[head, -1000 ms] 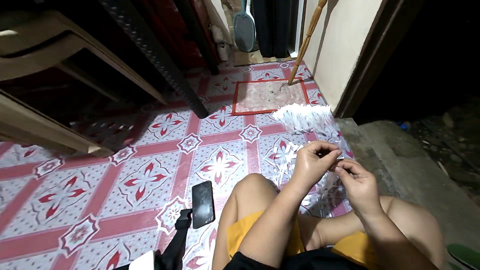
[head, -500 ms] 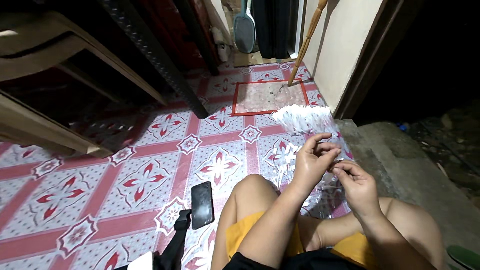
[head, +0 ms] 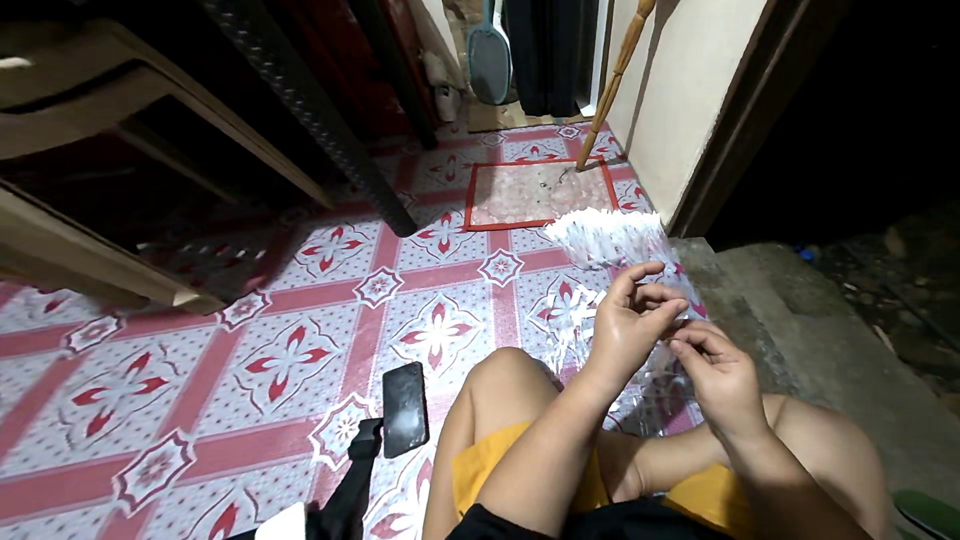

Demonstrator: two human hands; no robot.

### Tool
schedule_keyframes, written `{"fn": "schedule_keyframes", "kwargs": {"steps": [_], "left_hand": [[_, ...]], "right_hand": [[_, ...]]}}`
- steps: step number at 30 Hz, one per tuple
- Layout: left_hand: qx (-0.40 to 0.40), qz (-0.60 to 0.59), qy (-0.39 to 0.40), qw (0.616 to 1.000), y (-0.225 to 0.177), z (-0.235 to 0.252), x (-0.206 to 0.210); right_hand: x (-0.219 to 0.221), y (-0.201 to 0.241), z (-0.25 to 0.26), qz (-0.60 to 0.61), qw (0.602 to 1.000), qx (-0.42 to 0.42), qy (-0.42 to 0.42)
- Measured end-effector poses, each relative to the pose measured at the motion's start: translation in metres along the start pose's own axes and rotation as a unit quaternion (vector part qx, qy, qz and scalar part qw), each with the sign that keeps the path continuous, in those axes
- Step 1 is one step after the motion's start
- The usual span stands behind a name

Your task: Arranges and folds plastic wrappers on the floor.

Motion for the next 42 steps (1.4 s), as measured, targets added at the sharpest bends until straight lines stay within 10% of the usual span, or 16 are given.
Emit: {"fn": "schedule_keyframes", "kwargs": {"steps": [42], "left_hand": [[0.070, 0.074, 0.106, 0.989, 0.040, -0.006, 0.028]], "right_hand": [[-0.028, 0.006, 0.032, 0.059, 0.995, -0.077, 0.035]]}}
Point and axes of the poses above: each hand's wrist, its own z-axis towards the middle knuckle, its own x-axis out of the palm, y = z × x, the point moved 6 cm from there along z, towards the middle knuckle, and after that the axes turned 2 degrees about x, right-handed, at the moved point
